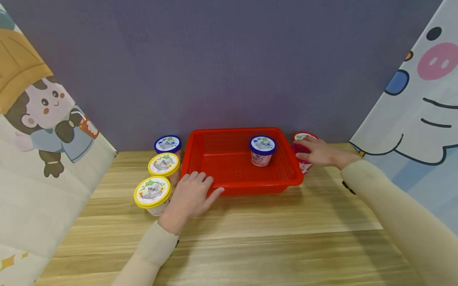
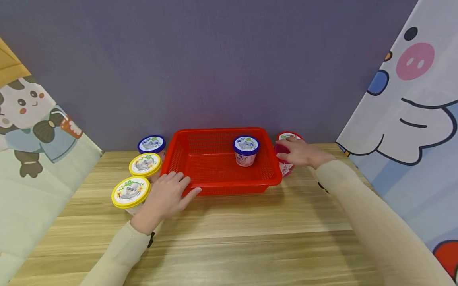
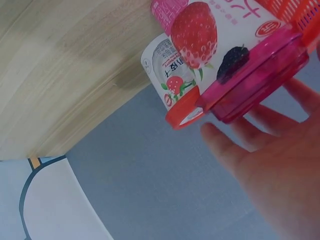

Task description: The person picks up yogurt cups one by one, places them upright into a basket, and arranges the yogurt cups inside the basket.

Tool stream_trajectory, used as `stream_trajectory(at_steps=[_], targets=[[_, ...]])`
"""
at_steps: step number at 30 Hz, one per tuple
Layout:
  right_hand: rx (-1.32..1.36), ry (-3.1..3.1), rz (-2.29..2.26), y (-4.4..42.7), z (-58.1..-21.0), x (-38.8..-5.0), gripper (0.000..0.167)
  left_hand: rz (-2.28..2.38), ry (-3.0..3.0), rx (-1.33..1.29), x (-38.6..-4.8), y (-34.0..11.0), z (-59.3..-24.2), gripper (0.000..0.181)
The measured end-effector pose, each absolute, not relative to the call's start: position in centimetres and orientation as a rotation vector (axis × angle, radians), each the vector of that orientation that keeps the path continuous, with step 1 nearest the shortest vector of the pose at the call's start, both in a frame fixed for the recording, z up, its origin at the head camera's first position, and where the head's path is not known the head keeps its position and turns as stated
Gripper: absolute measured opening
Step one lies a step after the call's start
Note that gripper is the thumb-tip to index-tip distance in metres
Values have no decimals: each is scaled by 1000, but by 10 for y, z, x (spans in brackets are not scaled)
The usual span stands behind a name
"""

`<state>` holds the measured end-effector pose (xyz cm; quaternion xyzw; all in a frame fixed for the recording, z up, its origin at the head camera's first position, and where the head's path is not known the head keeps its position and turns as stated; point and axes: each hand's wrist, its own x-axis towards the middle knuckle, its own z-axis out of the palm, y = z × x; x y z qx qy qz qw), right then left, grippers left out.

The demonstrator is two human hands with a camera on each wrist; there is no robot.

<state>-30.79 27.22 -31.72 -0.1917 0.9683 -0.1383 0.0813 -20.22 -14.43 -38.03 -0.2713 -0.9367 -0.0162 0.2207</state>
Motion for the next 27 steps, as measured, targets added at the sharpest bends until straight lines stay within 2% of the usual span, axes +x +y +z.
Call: stream_trajectory(at_steps=[13, 27], targets=[[-712, 2930, -375, 276, -316, -309, 66, -38, -2578, -754, -203, -144, -381, 50], [-556, 2861, -232, 268, -309, -306, 74, -36, -2578, -754, -203, -145, -381, 50]])
